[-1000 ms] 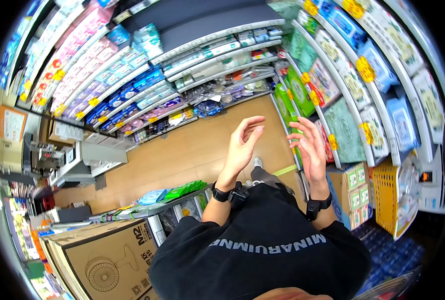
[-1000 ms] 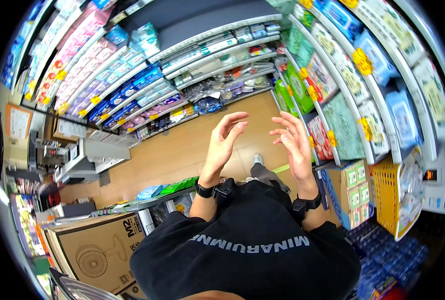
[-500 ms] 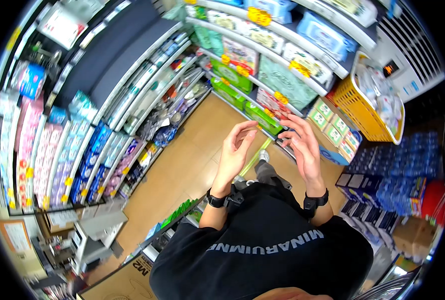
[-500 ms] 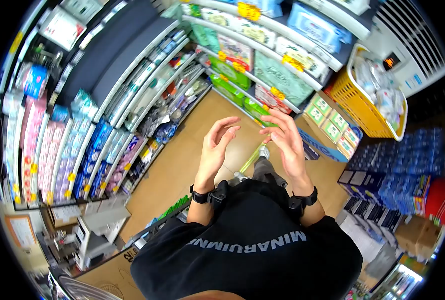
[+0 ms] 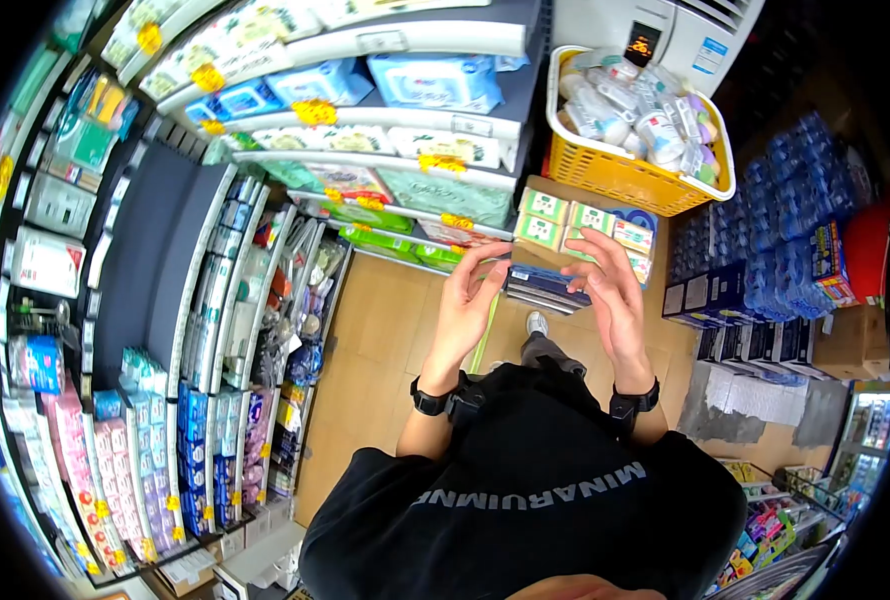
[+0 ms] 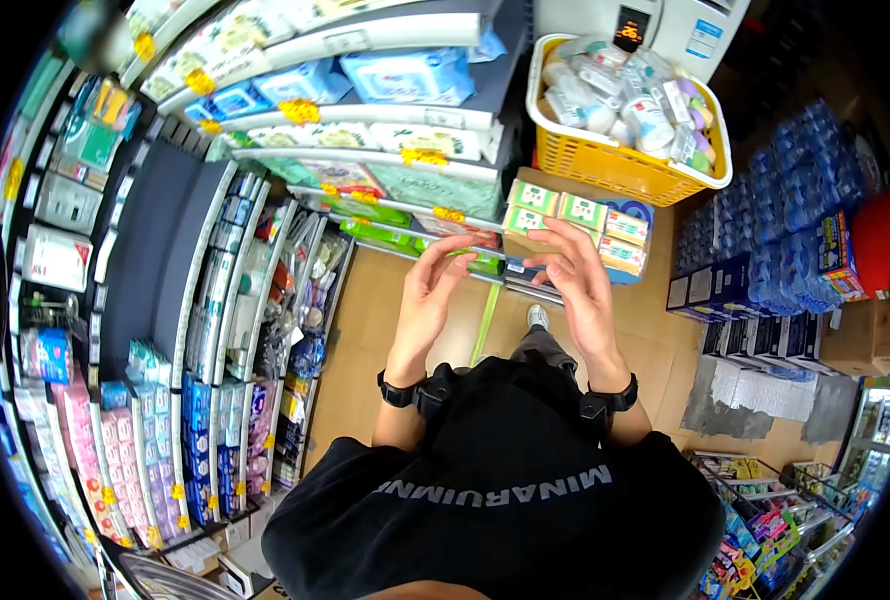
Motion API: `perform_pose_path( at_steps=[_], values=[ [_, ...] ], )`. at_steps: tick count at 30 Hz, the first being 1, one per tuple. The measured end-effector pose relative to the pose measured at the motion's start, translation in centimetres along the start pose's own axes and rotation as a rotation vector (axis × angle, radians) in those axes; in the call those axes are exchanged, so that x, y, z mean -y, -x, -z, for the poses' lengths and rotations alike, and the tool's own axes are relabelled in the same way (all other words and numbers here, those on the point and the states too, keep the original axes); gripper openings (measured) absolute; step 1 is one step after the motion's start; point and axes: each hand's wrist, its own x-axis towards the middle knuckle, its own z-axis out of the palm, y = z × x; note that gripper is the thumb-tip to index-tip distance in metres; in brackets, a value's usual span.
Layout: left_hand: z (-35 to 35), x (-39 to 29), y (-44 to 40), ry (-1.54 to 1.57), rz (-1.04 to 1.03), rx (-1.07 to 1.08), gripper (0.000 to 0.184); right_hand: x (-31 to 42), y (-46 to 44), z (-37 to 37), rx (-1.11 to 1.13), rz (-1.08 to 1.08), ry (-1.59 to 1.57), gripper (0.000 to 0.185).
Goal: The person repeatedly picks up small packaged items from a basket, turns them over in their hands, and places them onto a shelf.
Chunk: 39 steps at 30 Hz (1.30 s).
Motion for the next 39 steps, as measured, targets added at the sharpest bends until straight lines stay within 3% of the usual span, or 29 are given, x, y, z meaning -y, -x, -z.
perform_pose_path(
  at_steps=[8,21,24,28,32,39],
  values=[
    [-7.3,1.0,-10.9,-0.114,-0.060,0.135,0.026,2.1,-4.8,8.6,-0.102,0.093,-0.018,0.048],
    [-16.8,0.3,-30.4,-0.691,-0.531,0.034,0.032,4.1,-9.2,17.6,-0.193,0.165,-0.011,0.050],
    [-17.5,0.9,-34.2,-0.800,-0.603,0.098,0.031,4.1,-9.4,18.6,-0.214,0.159,-0.014,0.049],
    [-18.1,2.3,-37.5,-0.916,-0.633,0.080,0.033,4.3,-9.8,19.7,-0.235,0.154,-0.029,0.049],
    [-18.6,2.6,-38.8,-0.989,-0.447,0.205,0.044,4.7,-10.0,20.3,-0.254,0.143,-0.040,0.049],
    [-18.5,5.0,-41.2,-1.090,-0.377,0.202,0.053,4.8,-10.5,20.6,-0.275,0.130,-0.028,0.054]
  ],
)
